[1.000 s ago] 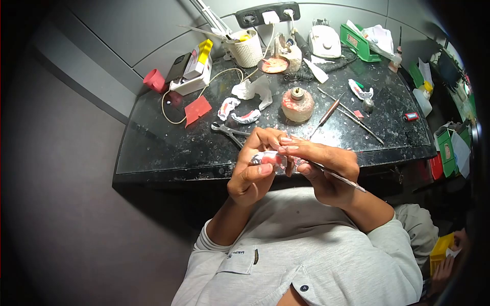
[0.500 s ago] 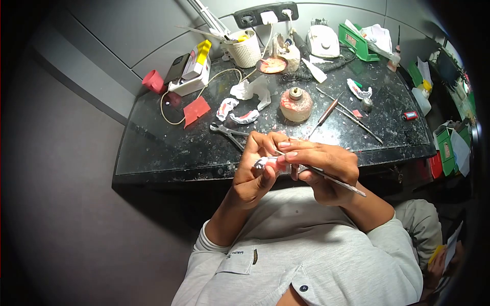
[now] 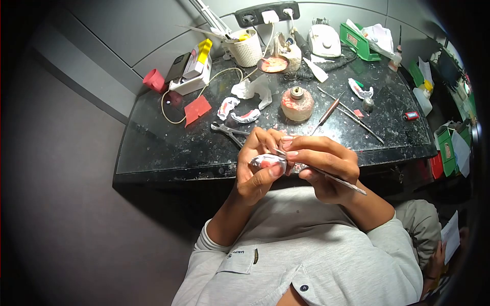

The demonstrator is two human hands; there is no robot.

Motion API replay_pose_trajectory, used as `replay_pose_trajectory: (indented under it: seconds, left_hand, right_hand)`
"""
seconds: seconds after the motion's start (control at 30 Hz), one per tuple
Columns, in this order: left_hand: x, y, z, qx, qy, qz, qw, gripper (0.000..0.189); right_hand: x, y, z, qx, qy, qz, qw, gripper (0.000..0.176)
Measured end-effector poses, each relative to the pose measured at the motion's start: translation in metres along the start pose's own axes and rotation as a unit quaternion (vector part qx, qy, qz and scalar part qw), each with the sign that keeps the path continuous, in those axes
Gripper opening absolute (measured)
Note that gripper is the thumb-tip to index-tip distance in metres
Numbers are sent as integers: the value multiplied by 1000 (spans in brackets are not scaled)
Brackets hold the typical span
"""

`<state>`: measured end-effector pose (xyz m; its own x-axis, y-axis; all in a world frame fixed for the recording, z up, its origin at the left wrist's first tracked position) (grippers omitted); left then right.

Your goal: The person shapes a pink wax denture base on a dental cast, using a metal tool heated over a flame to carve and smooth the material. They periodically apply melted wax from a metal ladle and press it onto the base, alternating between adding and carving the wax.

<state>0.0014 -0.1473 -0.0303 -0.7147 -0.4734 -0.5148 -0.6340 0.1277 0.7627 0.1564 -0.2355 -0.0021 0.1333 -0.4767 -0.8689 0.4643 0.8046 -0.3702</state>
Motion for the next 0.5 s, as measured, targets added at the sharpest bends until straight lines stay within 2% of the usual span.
replay_pose_trajectory:
  seconds: [0.1, 0.17, 0.3, 0.33, 0.43, 0.5]
  left_hand:
    - [-1, -3, -1, 16, 17, -8, 1000, 29]
    - [0, -3, 1, 12, 13, -7, 1000, 28]
    - [1, -7, 8, 25, -11, -21, 999, 29]
    - [1, -7, 9, 25, -12, -22, 999, 29]
    - [0, -7, 11, 41, -5, -21, 999, 29]
    - [1, -8, 14, 17, 1, -14, 1000, 29]
  right_hand:
    - [2, -2, 1, 1, 8, -3, 1000, 23]
    - [2, -5, 5, -14, -10, -56, 998, 23]
    - [-2, -2, 21, 8, -21, -76, 997, 16]
    - [-3, 0, 25, 29, -20, -77, 996, 17]
    - [-6, 0, 43, 93, -53, -172, 979, 16]
    - [-5, 5, 51, 115, -66, -167, 977, 13]
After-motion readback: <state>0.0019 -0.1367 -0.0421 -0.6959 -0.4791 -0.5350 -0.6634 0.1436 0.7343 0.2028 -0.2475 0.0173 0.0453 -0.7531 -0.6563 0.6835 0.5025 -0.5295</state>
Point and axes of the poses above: each hand's wrist, its own x-axis away from the middle knuckle, its own z-axis out of the back of the hand, y = z × x, the point moved 1 cm from there along -x, towards the middle knuckle, and after that the axes turned 5 degrees about -y, right-handed, at the moved point
